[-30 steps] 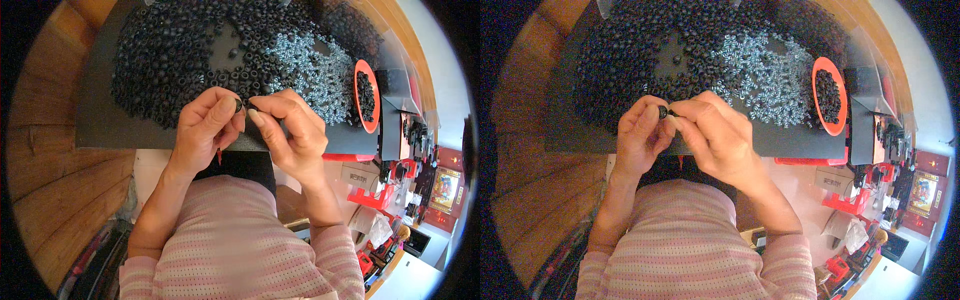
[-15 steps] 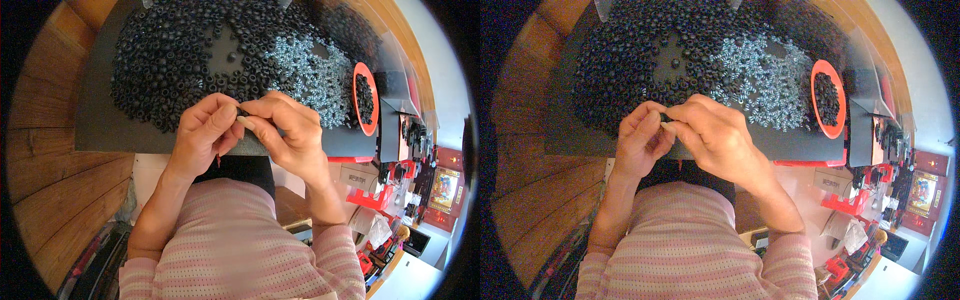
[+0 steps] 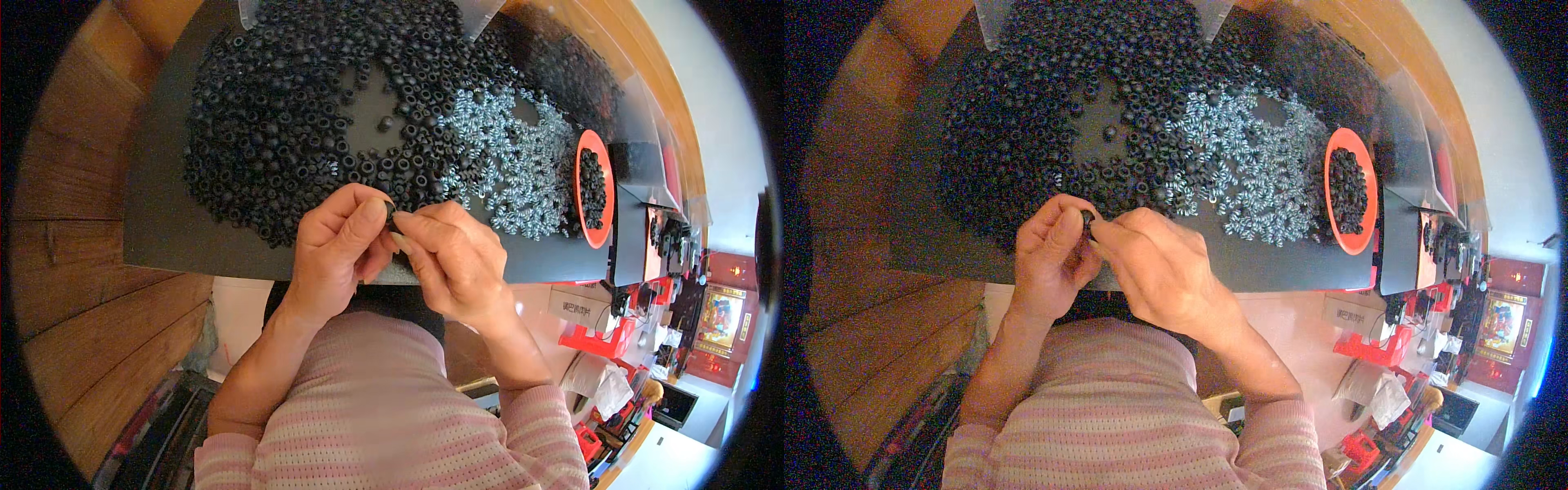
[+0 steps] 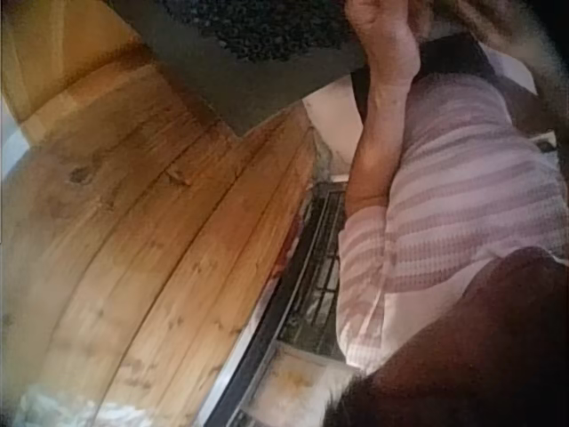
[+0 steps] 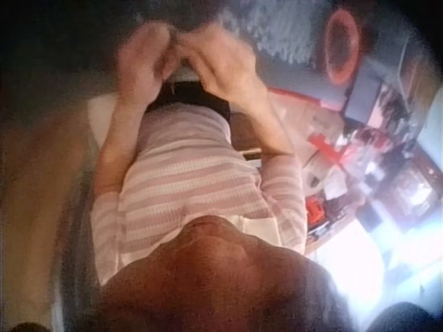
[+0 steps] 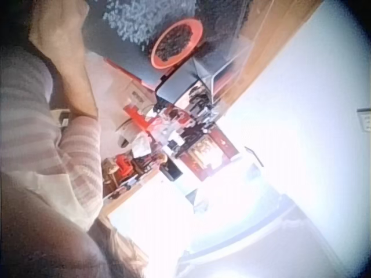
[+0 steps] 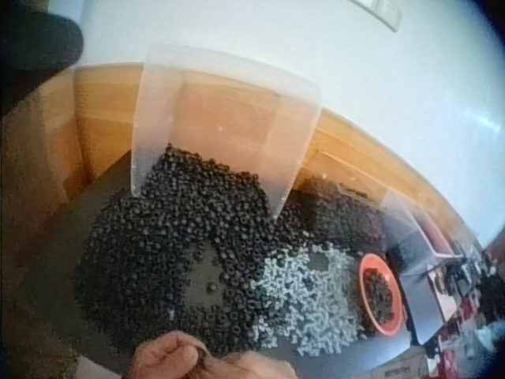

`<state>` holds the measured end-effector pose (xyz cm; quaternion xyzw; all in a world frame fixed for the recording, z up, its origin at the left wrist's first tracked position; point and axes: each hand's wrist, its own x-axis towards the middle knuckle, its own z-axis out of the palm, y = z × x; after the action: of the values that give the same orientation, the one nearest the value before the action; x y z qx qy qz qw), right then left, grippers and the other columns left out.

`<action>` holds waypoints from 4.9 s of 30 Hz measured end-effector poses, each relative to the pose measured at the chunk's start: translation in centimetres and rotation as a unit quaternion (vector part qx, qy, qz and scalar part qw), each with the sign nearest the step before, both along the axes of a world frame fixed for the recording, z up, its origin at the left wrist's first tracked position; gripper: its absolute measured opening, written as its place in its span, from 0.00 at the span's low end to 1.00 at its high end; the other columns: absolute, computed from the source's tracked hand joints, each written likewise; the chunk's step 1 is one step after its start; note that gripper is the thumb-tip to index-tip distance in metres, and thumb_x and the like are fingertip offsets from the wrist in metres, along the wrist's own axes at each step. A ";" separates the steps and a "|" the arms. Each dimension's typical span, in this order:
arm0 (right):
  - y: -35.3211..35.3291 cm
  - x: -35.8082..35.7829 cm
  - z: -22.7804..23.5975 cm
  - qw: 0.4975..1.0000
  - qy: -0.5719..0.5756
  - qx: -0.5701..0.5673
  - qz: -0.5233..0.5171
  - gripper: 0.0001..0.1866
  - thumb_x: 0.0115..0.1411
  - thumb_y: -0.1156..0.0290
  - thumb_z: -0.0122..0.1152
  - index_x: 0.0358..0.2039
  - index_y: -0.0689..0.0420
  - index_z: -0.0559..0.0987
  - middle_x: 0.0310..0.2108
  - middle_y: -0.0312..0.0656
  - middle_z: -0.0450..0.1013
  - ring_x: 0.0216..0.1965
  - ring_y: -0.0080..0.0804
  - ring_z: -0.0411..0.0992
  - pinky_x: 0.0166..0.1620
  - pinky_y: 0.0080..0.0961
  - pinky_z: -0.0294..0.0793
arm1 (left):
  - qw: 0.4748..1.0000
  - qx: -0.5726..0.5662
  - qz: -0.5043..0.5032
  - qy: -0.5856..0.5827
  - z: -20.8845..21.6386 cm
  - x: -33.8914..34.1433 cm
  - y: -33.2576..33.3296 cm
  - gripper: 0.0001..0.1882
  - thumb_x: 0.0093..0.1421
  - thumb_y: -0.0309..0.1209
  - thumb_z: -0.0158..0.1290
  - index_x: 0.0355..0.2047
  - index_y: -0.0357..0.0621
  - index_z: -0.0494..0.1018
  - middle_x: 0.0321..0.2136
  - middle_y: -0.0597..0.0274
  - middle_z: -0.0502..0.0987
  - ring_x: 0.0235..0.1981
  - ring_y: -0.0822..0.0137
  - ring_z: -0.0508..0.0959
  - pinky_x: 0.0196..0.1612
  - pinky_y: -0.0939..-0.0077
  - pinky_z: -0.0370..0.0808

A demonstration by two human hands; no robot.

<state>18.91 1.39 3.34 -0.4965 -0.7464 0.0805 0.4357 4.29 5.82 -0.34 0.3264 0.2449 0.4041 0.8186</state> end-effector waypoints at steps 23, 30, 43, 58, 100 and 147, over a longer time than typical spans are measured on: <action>0.3 0.4 -0.4 1.000 0.008 0.030 -0.003 0.12 0.48 0.85 0.64 0.35 0.64 0.76 0.26 0.46 0.75 0.24 0.34 0.74 0.26 0.24 0.73 | 0.999 0.043 -0.032 -0.007 -0.3 -0.1 -0.2 0.14 0.67 0.38 0.44 0.39 0.37 0.68 0.23 0.66 0.72 0.16 0.82 0.64 0.17 0.88 0.58; 0.3 0.2 -0.9 0.998 0.054 0.038 -0.019 0.13 0.47 0.82 0.66 0.35 0.63 0.76 0.27 0.45 0.74 0.24 0.37 0.74 0.25 0.28 0.73 | 0.998 0.041 -0.052 -0.015 -0.2 -0.3 0.0 0.14 0.67 0.37 0.44 0.39 0.37 0.68 0.23 0.64 0.73 0.16 0.82 0.64 0.17 0.88 0.58; 0.0 0.1 -1.7 0.996 0.007 0.081 -0.022 0.18 0.45 0.80 0.67 0.38 0.60 0.74 0.28 0.43 0.74 0.24 0.35 0.74 0.24 0.27 0.72 | 0.998 0.036 -0.053 -0.021 -0.2 -0.5 0.0 0.14 0.66 0.38 0.46 0.39 0.37 0.69 0.23 0.64 0.73 0.16 0.82 0.64 0.17 0.89 0.58; 0.0 0.1 -1.7 0.996 -0.010 0.086 -0.019 0.18 0.44 0.81 0.67 0.37 0.61 0.74 0.26 0.42 0.72 0.23 0.34 0.72 0.23 0.26 0.72 | 0.998 0.028 -0.061 -0.011 -0.3 -0.4 0.3 0.15 0.66 0.39 0.46 0.38 0.37 0.69 0.22 0.64 0.73 0.15 0.82 0.64 0.16 0.89 0.58; -0.2 1.8 1.7 0.979 0.065 -0.195 -0.015 0.19 0.48 0.74 0.67 0.42 0.63 0.76 0.29 0.43 0.71 0.23 0.35 0.70 0.26 0.28 0.71 | 0.991 0.016 -0.113 0.075 0.2 -0.8 0.6 0.15 0.63 0.42 0.51 0.30 0.42 0.71 0.16 0.70 0.70 0.12 0.84 0.64 0.12 0.89 0.55; -2.2 19.5 4.4 0.930 0.038 -0.148 -0.333 0.16 0.58 0.71 0.58 0.45 0.67 0.76 0.32 0.43 0.77 0.29 0.23 0.73 0.33 0.20 0.72 | 0.980 0.145 -0.090 0.105 -0.1 -0.4 -0.3 0.17 0.66 0.35 0.45 0.21 0.41 0.68 0.15 0.66 0.70 0.10 0.84 0.58 0.12 0.88 0.52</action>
<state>38.36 -0.76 7.70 -0.7721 -0.5005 0.0586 0.3872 3.94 5.57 -0.46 0.5027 0.2383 0.3233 0.7655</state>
